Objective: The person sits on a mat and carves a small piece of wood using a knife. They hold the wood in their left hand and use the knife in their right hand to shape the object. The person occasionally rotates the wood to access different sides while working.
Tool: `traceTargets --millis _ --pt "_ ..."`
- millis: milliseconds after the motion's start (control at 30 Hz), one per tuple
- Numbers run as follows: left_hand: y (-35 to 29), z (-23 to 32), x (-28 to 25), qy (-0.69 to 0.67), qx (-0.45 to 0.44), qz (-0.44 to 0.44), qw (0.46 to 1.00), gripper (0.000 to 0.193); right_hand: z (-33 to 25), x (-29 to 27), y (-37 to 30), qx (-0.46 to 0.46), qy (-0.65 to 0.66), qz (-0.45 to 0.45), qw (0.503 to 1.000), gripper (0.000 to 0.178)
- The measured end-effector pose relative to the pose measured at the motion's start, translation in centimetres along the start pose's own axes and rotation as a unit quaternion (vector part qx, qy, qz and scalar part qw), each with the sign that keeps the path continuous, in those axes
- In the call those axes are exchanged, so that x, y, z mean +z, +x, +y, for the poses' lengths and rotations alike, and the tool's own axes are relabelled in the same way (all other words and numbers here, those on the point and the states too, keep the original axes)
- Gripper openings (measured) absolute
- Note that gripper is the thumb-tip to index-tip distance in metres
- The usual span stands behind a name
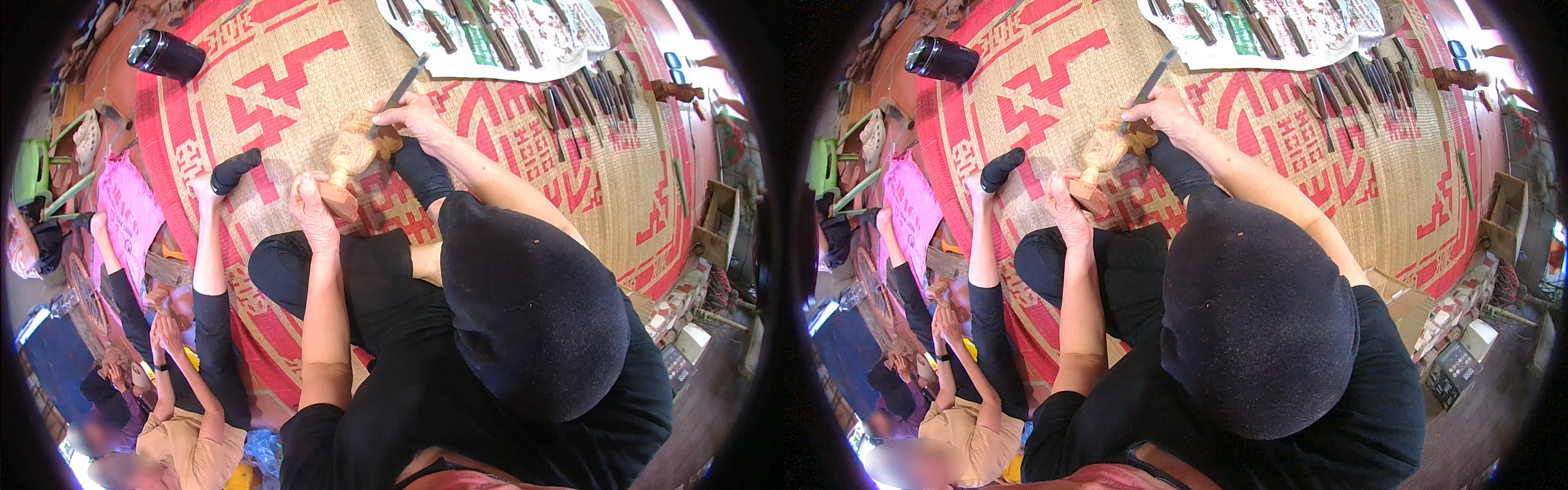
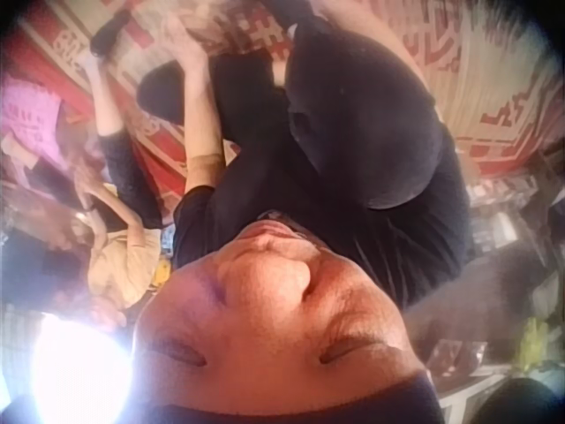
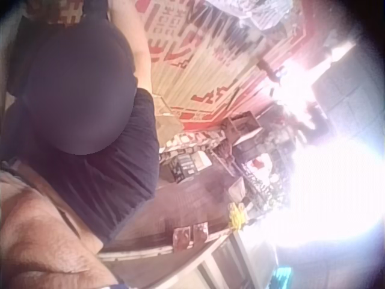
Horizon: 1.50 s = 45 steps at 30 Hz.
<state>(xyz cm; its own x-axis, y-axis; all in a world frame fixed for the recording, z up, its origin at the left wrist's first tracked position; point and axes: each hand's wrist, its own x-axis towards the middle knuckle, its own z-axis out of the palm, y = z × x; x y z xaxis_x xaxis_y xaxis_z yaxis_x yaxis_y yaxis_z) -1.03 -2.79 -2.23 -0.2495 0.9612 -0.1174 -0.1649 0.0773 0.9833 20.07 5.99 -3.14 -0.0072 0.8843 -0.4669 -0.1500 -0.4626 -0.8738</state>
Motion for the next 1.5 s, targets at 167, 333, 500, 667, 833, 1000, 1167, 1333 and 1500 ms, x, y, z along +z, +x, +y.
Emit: traceTargets --millis 167,333,500,667,833,1000,1167,1333,1500 --pt "0.2 -0.3 0.2 -0.003 0.002 -0.007 1.000 0.040 0.7 -1.0 1.7 -0.017 -0.005 0.019 1.000 0.013" --pt "0.1 -0.7 -0.5 0.006 -0.001 -0.010 1.000 0.040 -0.5 0.1 0.6 0.007 0.032 -0.036 0.999 0.010" --pt "0.1 -0.4 -0.2 -0.023 -0.010 -0.016 1.000 0.039 0.8 -0.7 2.3 -0.045 -0.036 -0.001 0.998 0.012" --pt "0.3 -1.0 -0.5 -0.033 -0.003 -0.029 0.999 0.039 0.9 -1.0 2.3 -0.040 -0.032 0.003 0.999 0.017" --pt "0.2 -1.1 -0.8 -0.036 -0.019 -0.018 0.999 0.039 0.5 -0.9 2.3 -0.020 -0.006 -0.018 1.000 0.016" --pt "0.1 -1.0 -0.8 -0.034 -0.009 -0.019 0.999 0.039 0.5 -0.9 2.4 -0.023 -0.030 -0.037 0.999 0.018" --pt "0.2 -1.1 -0.3 -0.029 -0.007 -0.023 0.999 0.040 2.1 -1.4 5.0 -0.033 -0.071 -0.005 0.997 0.020" --pt "0.0 -1.5 -1.1 -0.045 -0.008 -0.027 0.999 0.039 0.9 -0.8 3.0 -0.026 -0.038 -0.027 0.999 0.023" --pt "-0.2 -0.2 -0.2 -0.047 -0.010 -0.025 0.999 0.040 0.1 -0.7 2.8 -0.039 -0.087 -0.035 0.995 0.019"
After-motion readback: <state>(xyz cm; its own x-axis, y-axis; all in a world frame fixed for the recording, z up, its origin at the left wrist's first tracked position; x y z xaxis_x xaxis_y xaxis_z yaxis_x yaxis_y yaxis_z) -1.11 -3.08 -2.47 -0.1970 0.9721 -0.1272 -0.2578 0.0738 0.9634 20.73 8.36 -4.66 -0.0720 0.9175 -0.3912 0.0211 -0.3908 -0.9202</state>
